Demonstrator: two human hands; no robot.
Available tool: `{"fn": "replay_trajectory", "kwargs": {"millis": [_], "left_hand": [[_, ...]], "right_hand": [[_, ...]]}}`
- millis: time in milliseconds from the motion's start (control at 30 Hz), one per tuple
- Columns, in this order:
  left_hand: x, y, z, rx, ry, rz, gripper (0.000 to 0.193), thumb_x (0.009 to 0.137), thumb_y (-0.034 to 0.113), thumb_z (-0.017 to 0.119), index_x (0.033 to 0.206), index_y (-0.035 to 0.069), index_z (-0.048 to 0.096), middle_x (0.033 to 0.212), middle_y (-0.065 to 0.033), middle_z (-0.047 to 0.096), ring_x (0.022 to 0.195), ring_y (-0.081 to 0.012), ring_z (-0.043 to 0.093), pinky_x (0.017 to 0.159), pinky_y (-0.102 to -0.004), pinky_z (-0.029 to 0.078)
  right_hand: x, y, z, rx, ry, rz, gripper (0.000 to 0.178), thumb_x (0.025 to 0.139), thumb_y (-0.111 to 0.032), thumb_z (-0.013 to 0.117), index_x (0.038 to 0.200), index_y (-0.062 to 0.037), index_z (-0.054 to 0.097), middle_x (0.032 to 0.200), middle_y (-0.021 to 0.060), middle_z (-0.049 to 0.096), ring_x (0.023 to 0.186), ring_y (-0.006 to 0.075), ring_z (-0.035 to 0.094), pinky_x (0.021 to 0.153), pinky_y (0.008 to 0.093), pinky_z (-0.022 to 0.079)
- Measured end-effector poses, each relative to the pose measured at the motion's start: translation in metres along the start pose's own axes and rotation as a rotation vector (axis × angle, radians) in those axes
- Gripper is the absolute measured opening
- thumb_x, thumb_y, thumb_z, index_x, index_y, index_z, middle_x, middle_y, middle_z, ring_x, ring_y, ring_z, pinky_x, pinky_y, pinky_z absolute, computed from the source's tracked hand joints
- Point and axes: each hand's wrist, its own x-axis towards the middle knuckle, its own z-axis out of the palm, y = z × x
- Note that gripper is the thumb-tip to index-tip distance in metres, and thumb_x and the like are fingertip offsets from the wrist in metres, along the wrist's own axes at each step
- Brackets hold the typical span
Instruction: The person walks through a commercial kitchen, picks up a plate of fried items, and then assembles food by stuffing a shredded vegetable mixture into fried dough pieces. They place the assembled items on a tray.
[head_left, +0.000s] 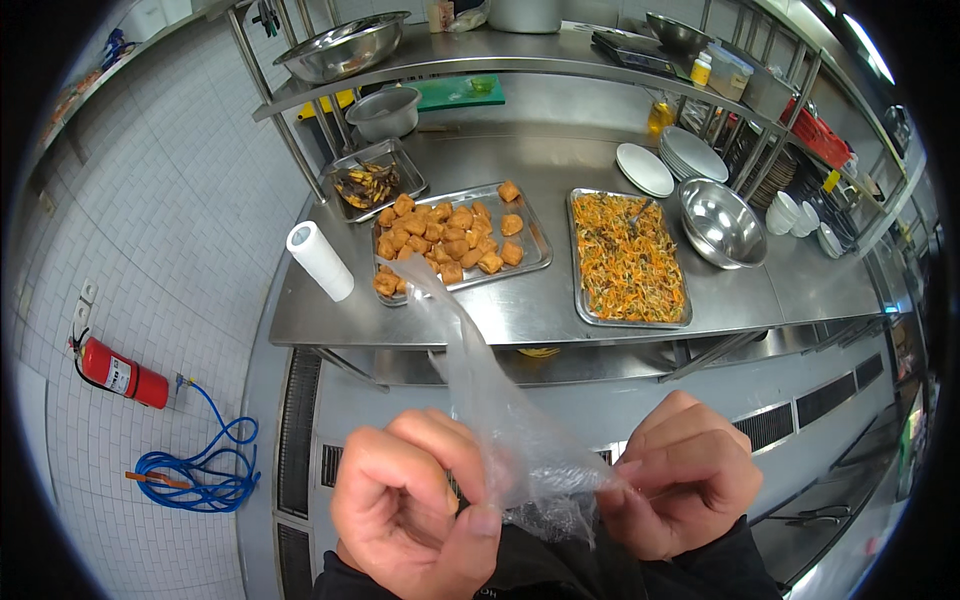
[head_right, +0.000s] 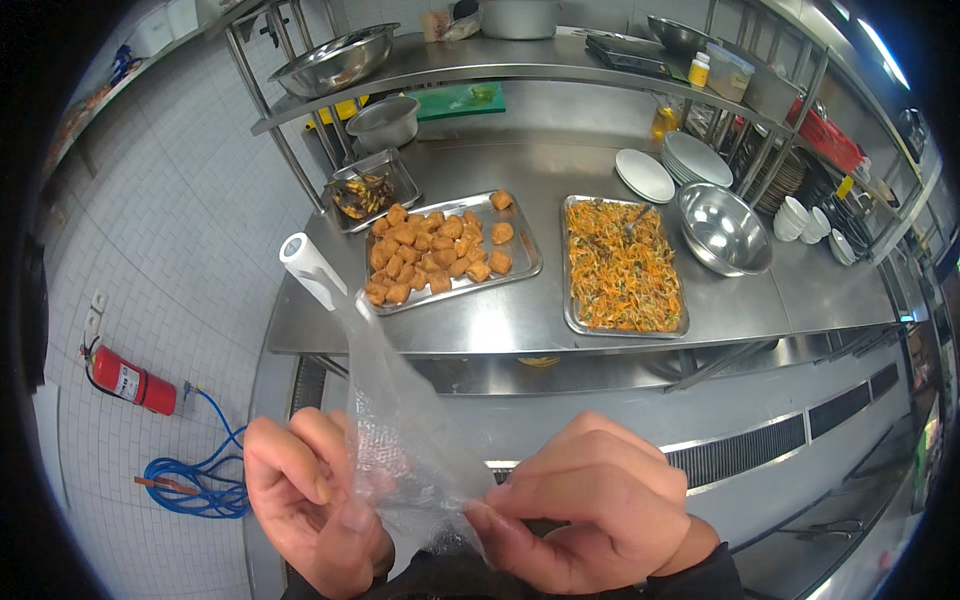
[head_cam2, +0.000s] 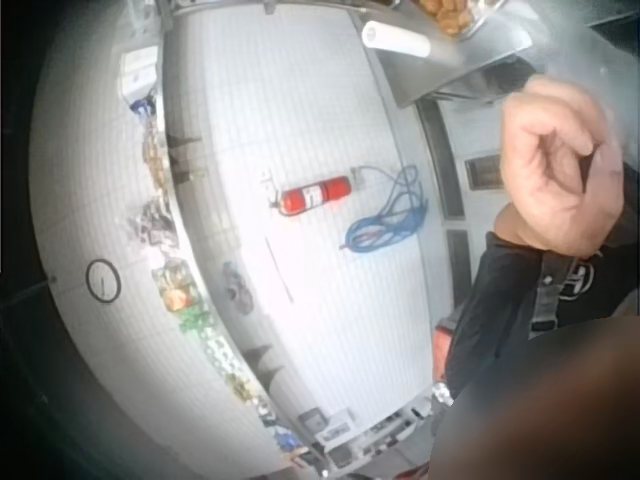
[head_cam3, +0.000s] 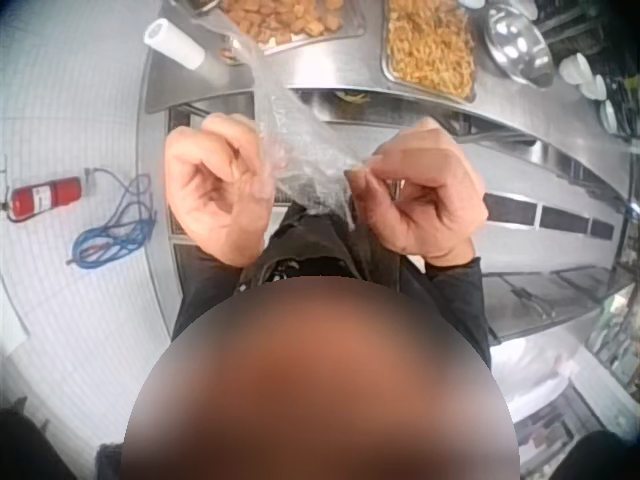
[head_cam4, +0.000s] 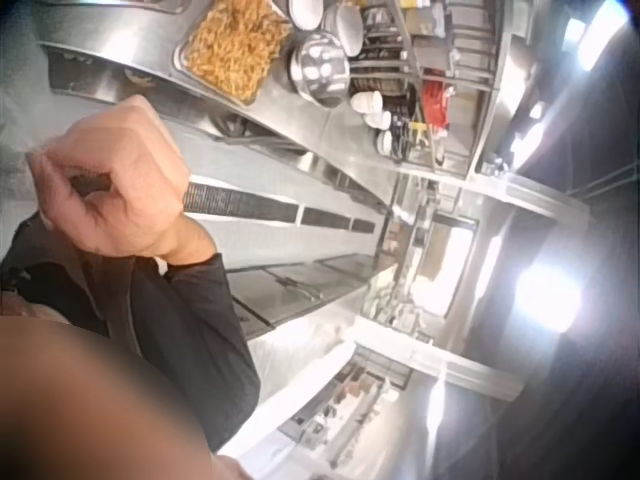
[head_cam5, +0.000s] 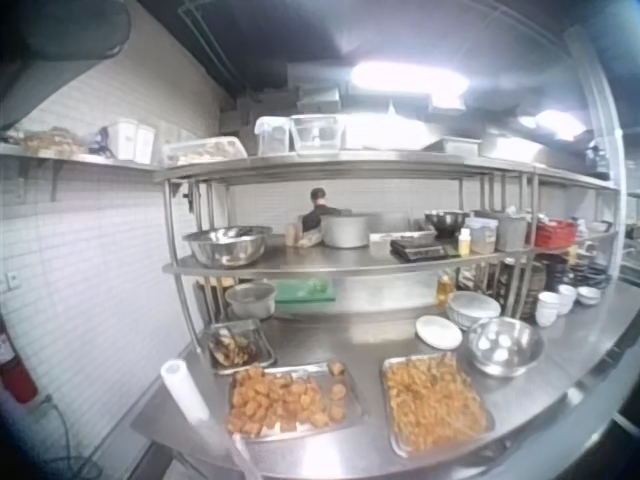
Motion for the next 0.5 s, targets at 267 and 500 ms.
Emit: {"fn": "replay_trajectory", "kwargs": {"millis": [267,500], "left_hand": [[0.005,0.002,0.005,-0.087,-0.025,0.239,0.029,0.085,-0.002,0.069,0.094,0.008,0.042,0.083,-0.0098,0.051,0.073,-0.0171,0.048,0.069,-0.0320,0.047],[0.028,-0.052,-0.014,0.087,0.074,0.169,0.023,0.086,-0.006,0.064,0.093,0.006,0.044,0.086,-0.0076,0.054,0.077,-0.0114,0.052,0.069,-0.0266,0.048]], "right_hand": [[0.008,0.007,-0.012,0.199,-0.052,-0.199,0.020,0.079,-0.010,0.083,0.087,-0.0020,0.066,0.080,0.0107,0.066,0.064,0.0205,0.060,0.055,0.0280,0.047],[0.011,0.042,0.007,-0.093,0.027,-0.032,0.018,0.074,-0.002,0.084,0.084,-0.0027,0.069,0.076,0.0052,0.068,0.057,0.0134,0.059,0.053,0.0246,0.047]]}}
